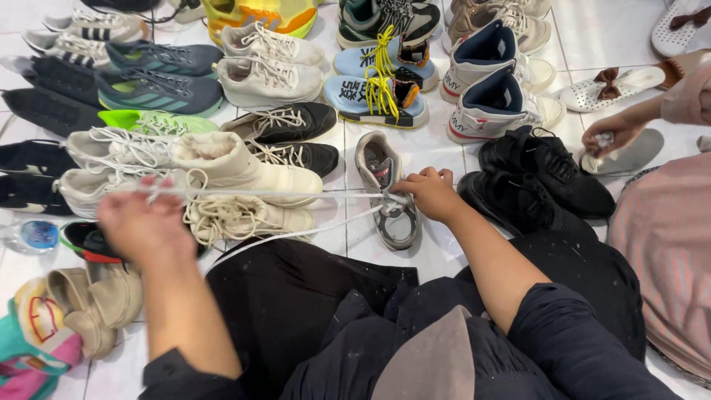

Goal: Lacing and tying the shoelaces of a grey sneaker while sitting on the floor

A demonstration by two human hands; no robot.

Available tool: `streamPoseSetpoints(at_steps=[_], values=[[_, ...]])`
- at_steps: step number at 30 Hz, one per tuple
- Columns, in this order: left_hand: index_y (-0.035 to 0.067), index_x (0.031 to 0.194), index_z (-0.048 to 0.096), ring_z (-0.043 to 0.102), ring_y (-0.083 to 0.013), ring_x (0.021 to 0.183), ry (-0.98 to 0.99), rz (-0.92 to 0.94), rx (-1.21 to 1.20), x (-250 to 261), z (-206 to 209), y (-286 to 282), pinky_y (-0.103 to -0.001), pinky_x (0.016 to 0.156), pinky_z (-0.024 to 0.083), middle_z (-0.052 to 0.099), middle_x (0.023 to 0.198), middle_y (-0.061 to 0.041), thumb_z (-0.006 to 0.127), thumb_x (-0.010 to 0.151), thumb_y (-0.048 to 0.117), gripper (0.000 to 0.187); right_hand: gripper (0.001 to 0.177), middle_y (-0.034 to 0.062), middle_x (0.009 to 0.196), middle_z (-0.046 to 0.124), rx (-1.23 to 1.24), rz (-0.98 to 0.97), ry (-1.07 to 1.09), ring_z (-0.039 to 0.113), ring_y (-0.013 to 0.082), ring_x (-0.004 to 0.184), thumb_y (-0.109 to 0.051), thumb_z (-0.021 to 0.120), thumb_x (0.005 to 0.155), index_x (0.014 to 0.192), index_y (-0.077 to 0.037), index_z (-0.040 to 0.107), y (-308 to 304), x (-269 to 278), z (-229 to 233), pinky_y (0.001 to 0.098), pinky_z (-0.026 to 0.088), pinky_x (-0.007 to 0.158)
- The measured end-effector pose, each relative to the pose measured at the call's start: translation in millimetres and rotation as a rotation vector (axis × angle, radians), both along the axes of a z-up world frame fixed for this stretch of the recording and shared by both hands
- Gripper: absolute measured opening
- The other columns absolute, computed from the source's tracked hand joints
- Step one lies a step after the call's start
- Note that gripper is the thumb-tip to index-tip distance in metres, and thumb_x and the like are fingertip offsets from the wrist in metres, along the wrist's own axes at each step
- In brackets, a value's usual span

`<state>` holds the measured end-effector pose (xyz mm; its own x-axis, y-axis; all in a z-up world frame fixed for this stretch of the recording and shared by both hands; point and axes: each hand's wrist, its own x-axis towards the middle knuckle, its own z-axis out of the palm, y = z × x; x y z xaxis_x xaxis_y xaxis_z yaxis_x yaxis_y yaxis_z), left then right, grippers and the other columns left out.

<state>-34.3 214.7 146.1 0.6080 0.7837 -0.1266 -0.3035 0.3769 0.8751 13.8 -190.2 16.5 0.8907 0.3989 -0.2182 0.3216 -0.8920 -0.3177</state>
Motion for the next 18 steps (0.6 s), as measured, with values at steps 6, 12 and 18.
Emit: streamPoseSetpoints(at_steps=[6, 12, 18], values=[[0.020, 0.105, 0.042, 0.075, -0.0239, 0.077, 0.214, 0.292, 0.010, -50, 40, 35, -0.023, 0.051, 0.046, 0.067, 0.087, -0.006, 0.030, 0.090, 0.020, 0.019, 0.048, -0.0120, 0.108, 0.058, -0.021, 0.001, 0.035, 0.041, 0.0215, 0.105, -0.009, 0.037, 0.085, 0.112, -0.045, 0.054, 1, -1, 0, 0.0474, 0.021, 0.090], [0.022, 0.093, 0.043, 0.068, -0.0109, 0.062, 0.398, 0.325, 0.131, -58, 31, 19, -0.019, 0.047, 0.043, 0.074, 0.092, -0.001, 0.035, 0.080, 0.004, 0.024, 0.037, -0.0056, 0.105, 0.055, -0.028, -0.050, 0.007, 0.043, 0.0260, 0.105, -0.022, 0.042, 0.085, 0.113, -0.044, 0.052, 7, -7, -13, 0.0470, 0.027, 0.083], [0.013, 0.104, 0.053, 0.052, -0.0162, 0.091, 0.229, -0.038, 1.113, -58, 53, -85, -0.028, 0.084, 0.041, 0.054, 0.099, -0.001, 0.055, 0.095, 0.008, 0.010, 0.047, 0.0012, 0.131, 0.045, 0.513, 0.058, -0.148, 0.037, 0.0265, 0.121, -0.044, 0.051, 0.084, 0.127, -0.026, 0.047, 40, -39, 84, 0.0466, 0.027, 0.091]])
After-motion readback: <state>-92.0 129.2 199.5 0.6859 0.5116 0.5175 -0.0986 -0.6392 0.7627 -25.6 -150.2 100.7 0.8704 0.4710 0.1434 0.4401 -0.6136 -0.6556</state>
